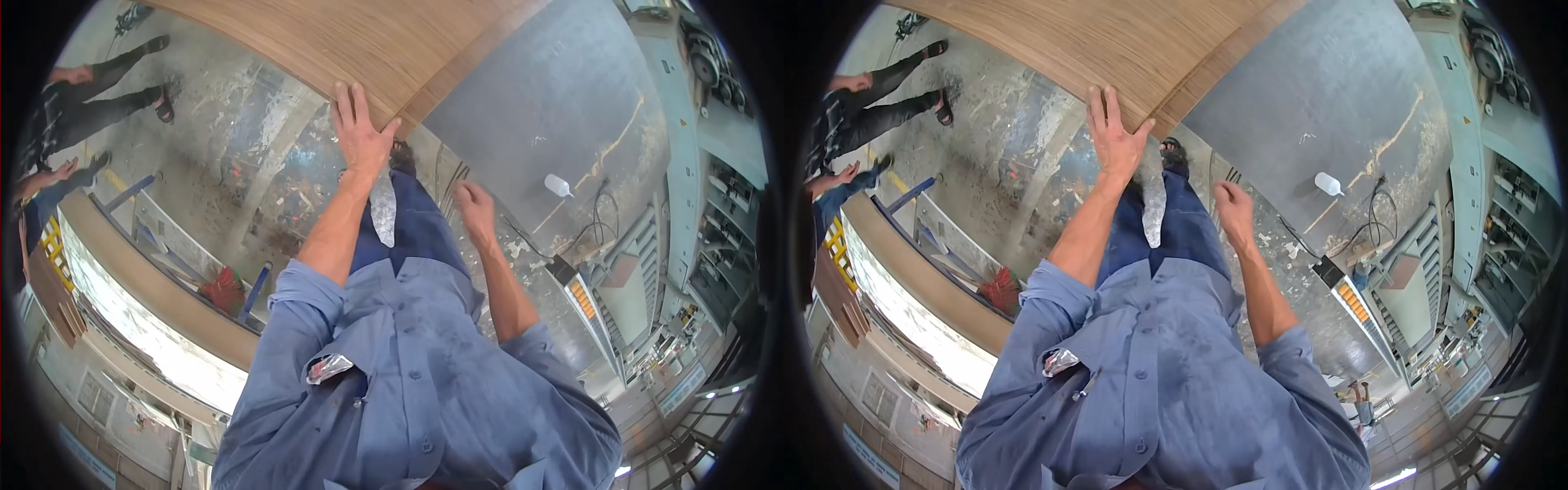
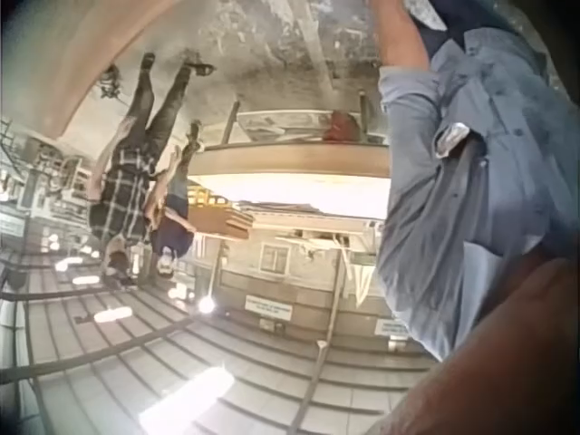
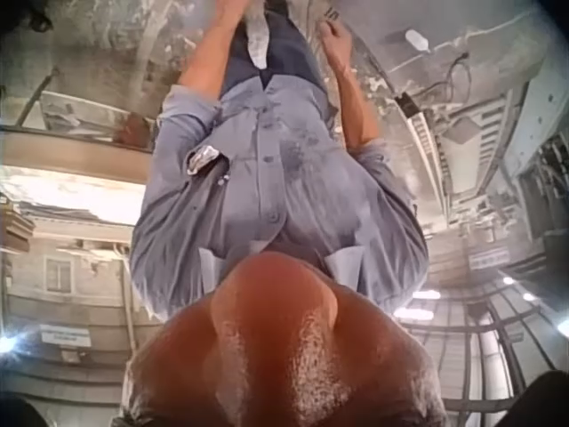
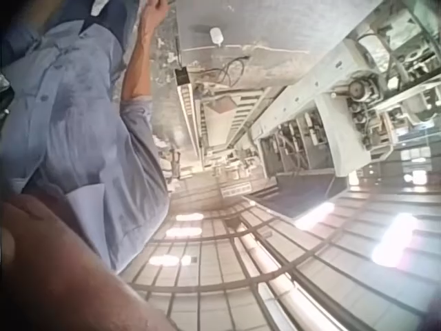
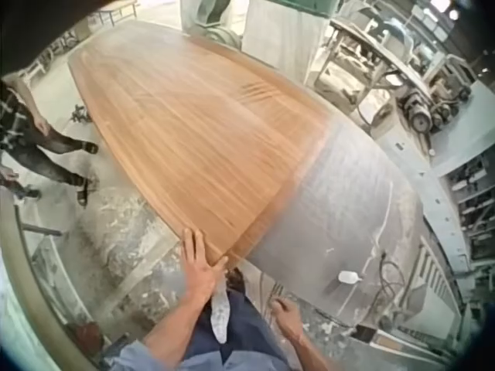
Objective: Moving large wooden panels onto a workbench and applying adhesive precisely along their edges.
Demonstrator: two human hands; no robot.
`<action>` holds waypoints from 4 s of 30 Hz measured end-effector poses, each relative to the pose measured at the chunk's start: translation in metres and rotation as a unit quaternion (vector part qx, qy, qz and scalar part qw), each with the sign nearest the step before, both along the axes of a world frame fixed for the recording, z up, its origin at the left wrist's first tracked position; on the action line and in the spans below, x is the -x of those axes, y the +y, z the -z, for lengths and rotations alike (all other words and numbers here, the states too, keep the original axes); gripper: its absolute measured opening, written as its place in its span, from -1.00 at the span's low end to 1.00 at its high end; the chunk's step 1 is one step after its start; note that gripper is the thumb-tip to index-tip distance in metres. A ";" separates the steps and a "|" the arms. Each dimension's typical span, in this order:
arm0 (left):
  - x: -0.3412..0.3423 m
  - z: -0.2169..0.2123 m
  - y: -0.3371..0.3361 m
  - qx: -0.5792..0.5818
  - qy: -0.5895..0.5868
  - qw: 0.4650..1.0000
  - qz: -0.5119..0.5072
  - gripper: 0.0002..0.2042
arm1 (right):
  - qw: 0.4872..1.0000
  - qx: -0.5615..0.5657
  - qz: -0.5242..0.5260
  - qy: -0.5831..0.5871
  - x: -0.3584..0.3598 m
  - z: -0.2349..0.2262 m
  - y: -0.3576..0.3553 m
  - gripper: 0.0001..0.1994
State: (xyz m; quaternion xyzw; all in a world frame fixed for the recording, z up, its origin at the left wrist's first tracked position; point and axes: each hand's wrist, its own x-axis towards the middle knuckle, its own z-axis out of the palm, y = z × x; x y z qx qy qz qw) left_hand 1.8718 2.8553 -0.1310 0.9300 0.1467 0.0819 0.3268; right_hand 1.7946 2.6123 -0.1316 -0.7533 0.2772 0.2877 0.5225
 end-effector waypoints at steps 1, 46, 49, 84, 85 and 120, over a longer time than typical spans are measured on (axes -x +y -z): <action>-0.001 0.004 -0.001 -0.015 -0.036 0.999 -0.008 -0.11 | 1.000 -0.015 -0.018 0.003 0.007 0.000 -0.012 -0.67; -0.091 0.040 0.165 0.397 -0.109 0.805 -0.427 -0.59 | 0.717 0.332 -0.398 -0.466 -0.297 0.009 0.225 -0.44; -0.097 0.047 0.177 0.395 -0.121 0.801 -0.433 -0.57 | 0.716 0.334 -0.409 -0.457 -0.298 0.008 0.228 -0.43; -0.098 0.040 0.201 0.580 -0.094 0.698 -0.409 -0.75 | 0.728 0.342 -0.395 -0.444 -0.307 0.014 0.230 -0.41; -0.098 0.040 0.201 0.569 -0.082 0.703 -0.419 -0.75 | 0.732 0.337 -0.401 -0.436 -0.308 0.015 0.230 -0.41; -0.111 0.035 0.209 0.408 -0.030 0.816 -0.409 -0.69 | 0.731 0.338 -0.399 -0.438 -0.308 0.011 0.231 -0.42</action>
